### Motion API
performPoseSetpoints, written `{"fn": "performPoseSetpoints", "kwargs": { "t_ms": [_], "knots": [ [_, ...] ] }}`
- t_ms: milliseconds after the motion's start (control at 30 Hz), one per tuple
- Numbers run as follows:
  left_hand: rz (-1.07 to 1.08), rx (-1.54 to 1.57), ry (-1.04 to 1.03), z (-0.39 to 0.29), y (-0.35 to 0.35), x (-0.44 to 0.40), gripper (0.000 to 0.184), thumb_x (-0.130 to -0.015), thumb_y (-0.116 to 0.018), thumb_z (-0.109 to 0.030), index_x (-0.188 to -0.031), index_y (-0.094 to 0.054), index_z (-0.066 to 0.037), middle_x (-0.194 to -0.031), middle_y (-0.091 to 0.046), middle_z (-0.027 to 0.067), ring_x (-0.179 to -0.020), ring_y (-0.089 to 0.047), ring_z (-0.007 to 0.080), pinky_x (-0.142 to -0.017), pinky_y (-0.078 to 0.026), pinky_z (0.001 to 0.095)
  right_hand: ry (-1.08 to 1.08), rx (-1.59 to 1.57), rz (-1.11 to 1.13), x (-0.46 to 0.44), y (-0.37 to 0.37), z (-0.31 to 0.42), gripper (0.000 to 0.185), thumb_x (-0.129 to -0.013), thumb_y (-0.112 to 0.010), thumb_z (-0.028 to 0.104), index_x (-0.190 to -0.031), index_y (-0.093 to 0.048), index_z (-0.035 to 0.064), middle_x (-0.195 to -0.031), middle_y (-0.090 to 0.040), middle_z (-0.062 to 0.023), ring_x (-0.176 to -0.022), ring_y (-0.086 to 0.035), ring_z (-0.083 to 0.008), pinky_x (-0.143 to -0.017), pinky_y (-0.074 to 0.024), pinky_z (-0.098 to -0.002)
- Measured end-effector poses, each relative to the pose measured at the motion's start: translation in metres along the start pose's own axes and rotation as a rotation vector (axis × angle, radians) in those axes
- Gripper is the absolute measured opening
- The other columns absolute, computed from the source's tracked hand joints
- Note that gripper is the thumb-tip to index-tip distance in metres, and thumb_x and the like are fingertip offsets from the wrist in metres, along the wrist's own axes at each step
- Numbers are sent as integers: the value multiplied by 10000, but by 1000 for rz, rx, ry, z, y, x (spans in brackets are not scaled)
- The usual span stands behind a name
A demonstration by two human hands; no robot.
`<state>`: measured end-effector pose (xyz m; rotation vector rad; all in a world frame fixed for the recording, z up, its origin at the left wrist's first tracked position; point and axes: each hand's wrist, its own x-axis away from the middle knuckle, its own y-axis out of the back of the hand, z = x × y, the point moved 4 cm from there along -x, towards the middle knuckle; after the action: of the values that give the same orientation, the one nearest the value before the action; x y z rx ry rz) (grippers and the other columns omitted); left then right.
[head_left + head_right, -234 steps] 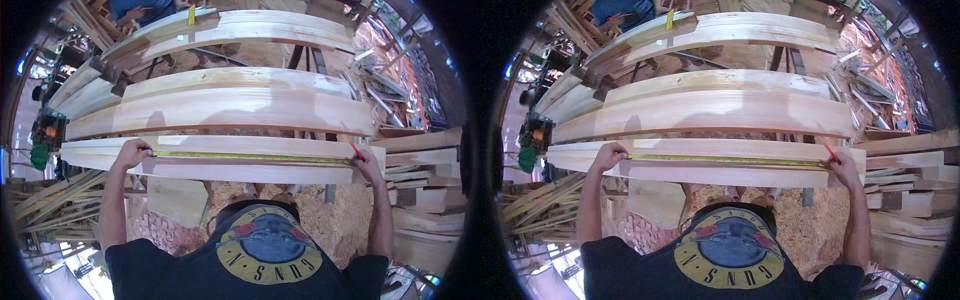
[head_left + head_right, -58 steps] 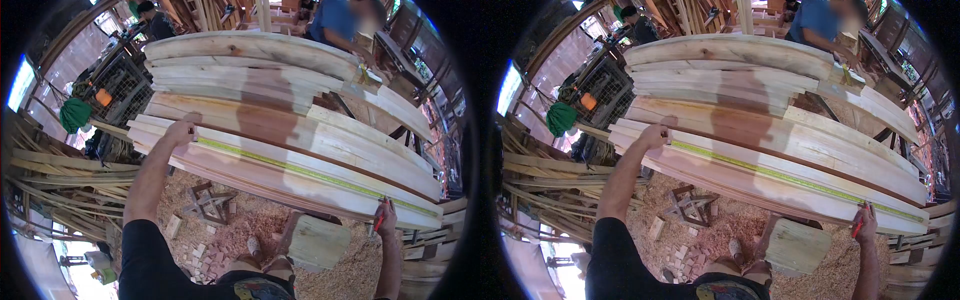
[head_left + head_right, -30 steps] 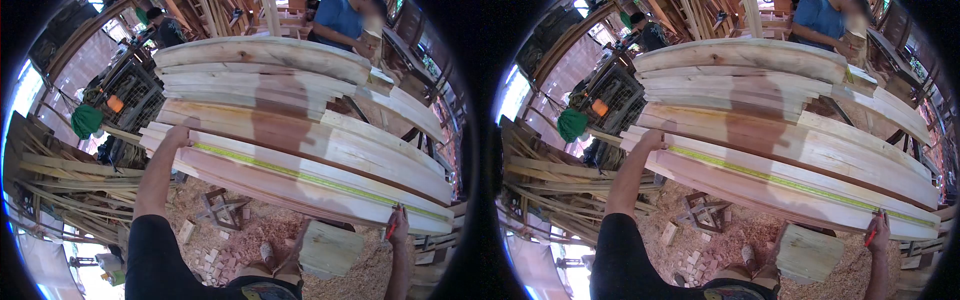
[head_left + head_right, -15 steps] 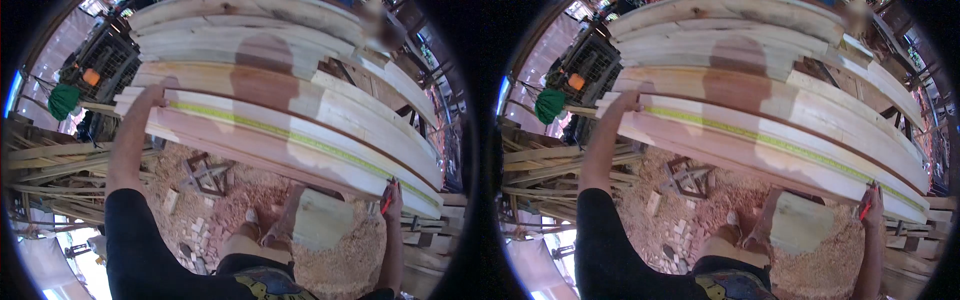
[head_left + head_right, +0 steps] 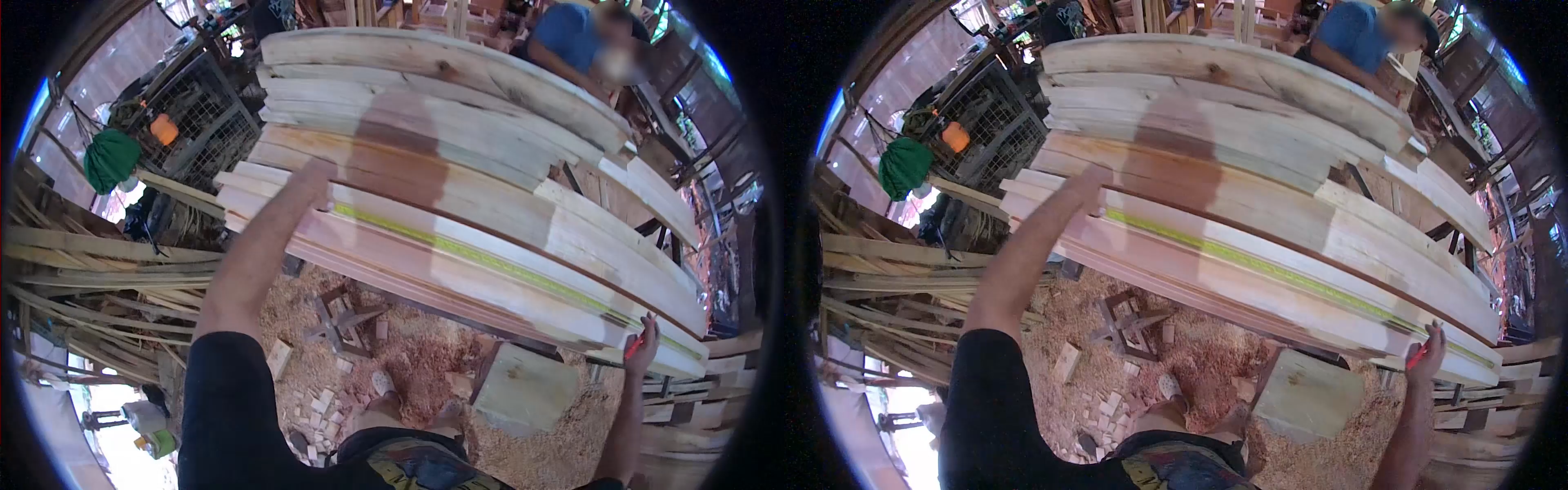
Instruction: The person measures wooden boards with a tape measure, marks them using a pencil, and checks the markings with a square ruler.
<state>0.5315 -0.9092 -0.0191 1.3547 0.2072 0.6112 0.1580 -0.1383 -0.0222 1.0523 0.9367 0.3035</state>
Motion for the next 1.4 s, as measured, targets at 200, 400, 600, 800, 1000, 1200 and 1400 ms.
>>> {"fn": "performPoseSetpoints", "kwargs": {
  "t_ms": [200,400,600,800,1000,1200,1400],
  "knots": [
    [182,90,82,20,-47,-24,784,-697,-869,-450,-1350,-631,-88,-1366,-625,172,-1316,-557,304,-1100,-475,373,46,-608,-40,-33,-103,293,497,-926,-575,50,-1422,-546,62,-1405,-564,-127,-1324,-526,-268,-1119,-404,-407],
    [191,55,120,10,-24,-7,772,-716,-851,-498,-1318,-649,-59,-1360,-631,164,-1286,-586,298,-1083,-490,382,339,-662,166,-82,-176,532,537,-757,-691,85,-1287,-603,69,-1387,-588,-204,-1327,-492,-444,-1105,-422,-538],
    [266,91,197,7,-7,8,607,-754,-840,-492,-1200,-735,-94,-1262,-708,108,-1196,-661,249,-977,-559,393,436,-552,223,-116,-230,597,574,-763,-688,170,-1311,-566,50,-1418,-541,-256,-1352,-462,-441,-1145,-337,-575],
    [293,106,195,7,5,12,618,-782,-816,-501,-1207,-709,-66,-1293,-675,147,-1204,-654,278,-988,-552,413,500,-494,292,-116,-249,595,634,-777,-694,161,-1376,-531,34,-1464,-496,-272,-1415,-411,-429,-1197,-261,-580],
    [300,170,142,9,8,16,690,-821,-770,-515,-1288,-616,-32,-1304,-613,214,-1232,-614,341,-1019,-517,451,465,-554,341,-119,-250,594,695,-767,-688,153,-1419,-497,9,-1484,-486,-258,-1447,-378,-418,-1200,-251,-578],
    [267,219,91,16,5,22,568,-868,-711,-483,-1221,-627,-46,-1275,-596,229,-1222,-590,371,-1025,-491,475,407,-607,318,-123,-245,598,652,-772,-694,149,-1397,-543,40,-1462,-525,-246,-1405,-443,-427,-1181,-282,-592],
    [288,301,17,44,5,23,440,-888,-696,-432,-1149,-643,-82,-1225,-609,202,-1167,-599,384,-980,-497,495,382,-538,337,-122,-249,601,692,-746,-713,204,-1401,-549,52,-1437,-542,-237,-1422,-420,-400,-1179,-283,-585]
  ]
}}
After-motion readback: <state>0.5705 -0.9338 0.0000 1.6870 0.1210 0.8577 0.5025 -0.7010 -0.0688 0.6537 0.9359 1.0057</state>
